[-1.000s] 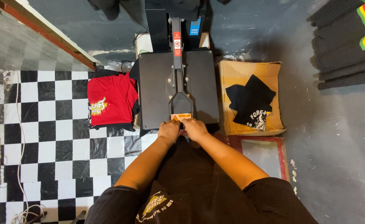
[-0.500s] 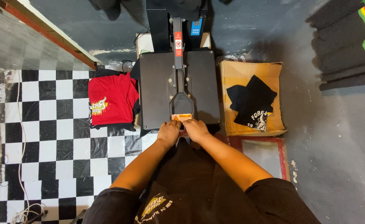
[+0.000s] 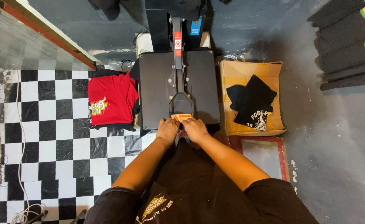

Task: Operating a heat press machine to transfer designs onto black t-shirts.

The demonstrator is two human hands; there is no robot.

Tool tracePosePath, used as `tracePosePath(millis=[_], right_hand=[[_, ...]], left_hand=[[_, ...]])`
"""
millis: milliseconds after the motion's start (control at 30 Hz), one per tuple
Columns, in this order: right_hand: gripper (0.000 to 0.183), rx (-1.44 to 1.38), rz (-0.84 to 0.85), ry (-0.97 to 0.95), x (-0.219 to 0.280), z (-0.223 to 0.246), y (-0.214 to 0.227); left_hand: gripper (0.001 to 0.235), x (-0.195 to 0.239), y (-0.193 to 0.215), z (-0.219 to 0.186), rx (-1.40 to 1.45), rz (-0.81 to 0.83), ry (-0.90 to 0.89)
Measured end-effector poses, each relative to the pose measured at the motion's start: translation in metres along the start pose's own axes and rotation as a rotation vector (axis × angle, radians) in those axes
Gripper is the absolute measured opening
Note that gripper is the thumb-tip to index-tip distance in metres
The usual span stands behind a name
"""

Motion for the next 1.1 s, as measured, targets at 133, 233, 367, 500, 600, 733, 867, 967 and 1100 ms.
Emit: tracePosePath(millis=[133,233,367,500,600,733,867,967,1100], right_hand=[[0.028,-0.056,0.072,-0.004,-0.003,-0.003,-0.009],[0.028,-0.069,0.087,-0.011,-0.006,-0.004,-0.015],[0.025,-0.093,0.073,-0.019,-0.005,-0.001,-0.005],[0.024,-0.069,0.068,-0.02,-0.005,0.0,0.004],[0.024,-0.085,0.051,-0.016,-0.003,0.001,0.004],[0.023,-0.057,0.028,-0.01,-0.003,0.002,0.002],[0.025,-0.077,0.058,-0.029,-0.005,-0.001,-0.002],[0.025,-0.083,0.065,-0.029,-0.003,0.001,0.004],[0.025,-0.085,0.057,-0.034,-0.005,0.0,-0.001]], left_hand=[[0.032,0.0,0.001,0.0,0.009,-0.004,0.016],[0.033,-0.001,0.001,0.0,0.023,-0.005,0.038],[0.033,-0.003,-0.003,0.001,0.034,-0.006,0.049],[0.035,-0.001,-0.005,0.0,0.021,-0.027,0.041],[0.035,-0.003,-0.009,0.001,0.014,-0.03,0.043],[0.035,-0.002,-0.008,0.0,0.012,-0.02,0.048],[0.036,-0.001,-0.005,0.0,-0.005,-0.001,0.033],[0.036,-0.001,-0.005,-0.001,-0.016,0.006,0.023],[0.035,0.0,0.002,-0.003,-0.035,0.016,0.03]])
Point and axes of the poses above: each hand's wrist, its own x-axis away from the middle knuckle, its own y-axis out of the back of the hand, z = x × y, the point moved 10 cm from there along -x, towards the middle knuckle, and after that the axes turned 3 degrees about x, right-handed, at the moved point
